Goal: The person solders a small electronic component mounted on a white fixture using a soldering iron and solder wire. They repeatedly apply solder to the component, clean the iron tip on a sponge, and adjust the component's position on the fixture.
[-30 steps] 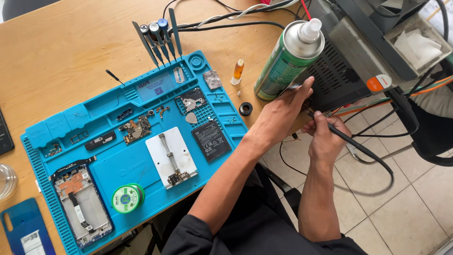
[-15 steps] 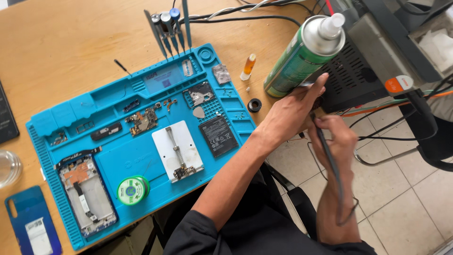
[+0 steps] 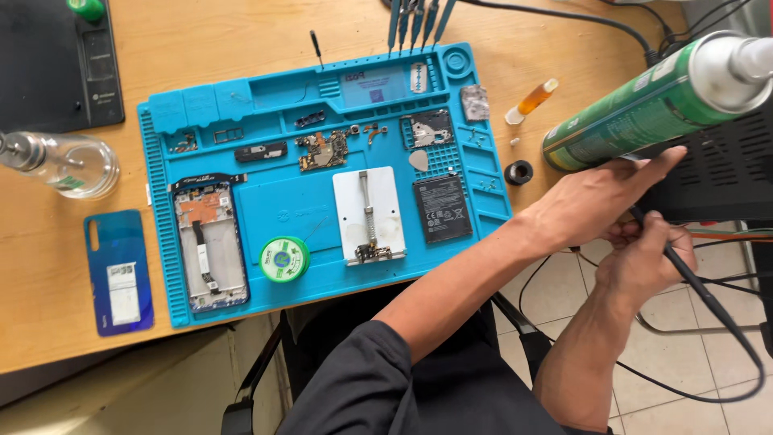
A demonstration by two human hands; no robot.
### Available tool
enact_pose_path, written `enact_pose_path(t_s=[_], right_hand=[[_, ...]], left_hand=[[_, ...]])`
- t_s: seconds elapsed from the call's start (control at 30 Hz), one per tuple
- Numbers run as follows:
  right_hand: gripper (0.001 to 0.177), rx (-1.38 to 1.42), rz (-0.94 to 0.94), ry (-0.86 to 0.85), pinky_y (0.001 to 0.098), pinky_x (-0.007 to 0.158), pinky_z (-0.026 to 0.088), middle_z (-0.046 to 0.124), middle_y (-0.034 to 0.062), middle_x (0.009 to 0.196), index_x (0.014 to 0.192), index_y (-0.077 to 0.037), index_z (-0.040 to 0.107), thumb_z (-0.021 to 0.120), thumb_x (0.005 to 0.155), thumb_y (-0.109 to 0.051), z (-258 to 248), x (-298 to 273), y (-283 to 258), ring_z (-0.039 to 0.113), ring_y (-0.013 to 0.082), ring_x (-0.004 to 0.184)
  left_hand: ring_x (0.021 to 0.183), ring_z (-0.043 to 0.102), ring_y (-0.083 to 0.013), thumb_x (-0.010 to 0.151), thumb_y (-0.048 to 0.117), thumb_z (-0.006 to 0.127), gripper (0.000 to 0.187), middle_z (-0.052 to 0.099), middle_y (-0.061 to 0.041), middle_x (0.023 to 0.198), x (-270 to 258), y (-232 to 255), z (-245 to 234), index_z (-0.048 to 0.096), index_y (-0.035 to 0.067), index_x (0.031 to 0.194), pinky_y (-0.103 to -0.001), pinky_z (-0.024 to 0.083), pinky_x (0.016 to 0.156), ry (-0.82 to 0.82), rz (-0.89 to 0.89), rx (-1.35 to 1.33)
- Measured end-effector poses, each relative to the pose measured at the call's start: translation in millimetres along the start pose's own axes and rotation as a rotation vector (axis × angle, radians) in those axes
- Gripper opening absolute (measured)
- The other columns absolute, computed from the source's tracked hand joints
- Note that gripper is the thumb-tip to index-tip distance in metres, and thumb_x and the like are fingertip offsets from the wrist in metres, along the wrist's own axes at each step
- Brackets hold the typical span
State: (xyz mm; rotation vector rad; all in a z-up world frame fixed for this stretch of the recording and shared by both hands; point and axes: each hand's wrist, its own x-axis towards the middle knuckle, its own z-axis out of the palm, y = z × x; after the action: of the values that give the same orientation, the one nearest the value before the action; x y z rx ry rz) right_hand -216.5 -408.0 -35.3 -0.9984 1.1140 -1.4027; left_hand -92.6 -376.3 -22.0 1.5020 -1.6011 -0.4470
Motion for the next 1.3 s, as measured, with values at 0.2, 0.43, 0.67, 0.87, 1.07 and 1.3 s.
enact_pose_path(t_s=[0.2,0.43,0.67,0.87,1.07,1.3], right_hand=[[0.019,-0.254,-0.288,0.009,0.0369,0.045,0.057,0.056,0.0176,0.065,0.088,0.0,0.052,0.067,0.099,-0.001,-25.3,-17.3,-19.6,0.062,0.026,0.047],[0.013,-0.447,-0.757,-0.346,0.0401,0.08,0.048,0.063,0.0209,0.101,0.107,0.01,0.063,0.074,0.109,0.015,-33.3,0.6,8.8,0.06,0.0284,0.089],[0.015,-0.769,-0.815,-0.543,0.042,0.084,0.051,0.074,0.0274,0.108,0.109,0.012,0.07,0.084,0.115,0.009,-68.6,13.6,-17.1,0.068,0.0332,0.093],[0.02,-0.434,-0.595,-0.49,0.0479,0.083,0.063,0.062,0.031,0.09,0.106,0.01,0.051,0.066,0.118,0.009,-48.0,3.0,-16.1,0.069,0.0374,0.075],[0.023,-0.325,-0.34,-0.243,0.0383,0.058,0.063,0.059,0.0194,0.076,0.093,0.0,0.051,0.066,0.11,-0.004,-30.3,-3.7,-11.4,0.065,0.0259,0.059],[0.017,-0.556,-0.842,-0.41,0.0439,0.079,0.051,0.068,0.0248,0.098,0.104,0.007,0.061,0.071,0.109,0.02,-37.0,1.4,-2.3,0.063,0.033,0.088]], left_hand=[[0.123,0.068,-0.0265,0.102,0.014,0.05,0.084,0.063,-0.005,0.129,9.8,-11.0,25.2,-0.001,0.031,0.167,-0.041,0.056,0.094,0.032,-0.033,0.044],[0.115,0.066,-0.0249,0.097,0.018,0.055,0.091,0.058,-0.002,0.112,15.3,-14.9,33.3,-0.001,0.031,0.167,-0.04,0.056,0.092,0.024,-0.034,0.054],[0.115,0.067,-0.0282,0.093,0.016,0.064,0.1,0.061,-0.005,0.115,19.1,-14.0,37.2,-0.003,0.029,0.167,-0.042,0.056,0.088,0.038,-0.04,0.11],[0.106,0.071,-0.0256,0.095,0.017,0.061,0.088,0.064,-0.004,0.106,20.5,-8.3,32.3,0.009,0.027,0.165,-0.042,0.056,0.087,0.047,-0.068,0.121],[0.104,0.073,-0.0278,0.09,0.015,0.064,0.093,0.066,-0.007,0.107,19.5,-5.8,28.4,0.009,0.024,0.165,-0.044,0.057,0.081,0.045,-0.054,0.129],[0.109,0.071,-0.0295,0.096,0.011,0.056,0.087,0.063,-0.006,0.116,15.9,-6.9,23.0,0.005,0.028,0.164,-0.046,0.056,0.086,-0.003,-0.046,0.078]])
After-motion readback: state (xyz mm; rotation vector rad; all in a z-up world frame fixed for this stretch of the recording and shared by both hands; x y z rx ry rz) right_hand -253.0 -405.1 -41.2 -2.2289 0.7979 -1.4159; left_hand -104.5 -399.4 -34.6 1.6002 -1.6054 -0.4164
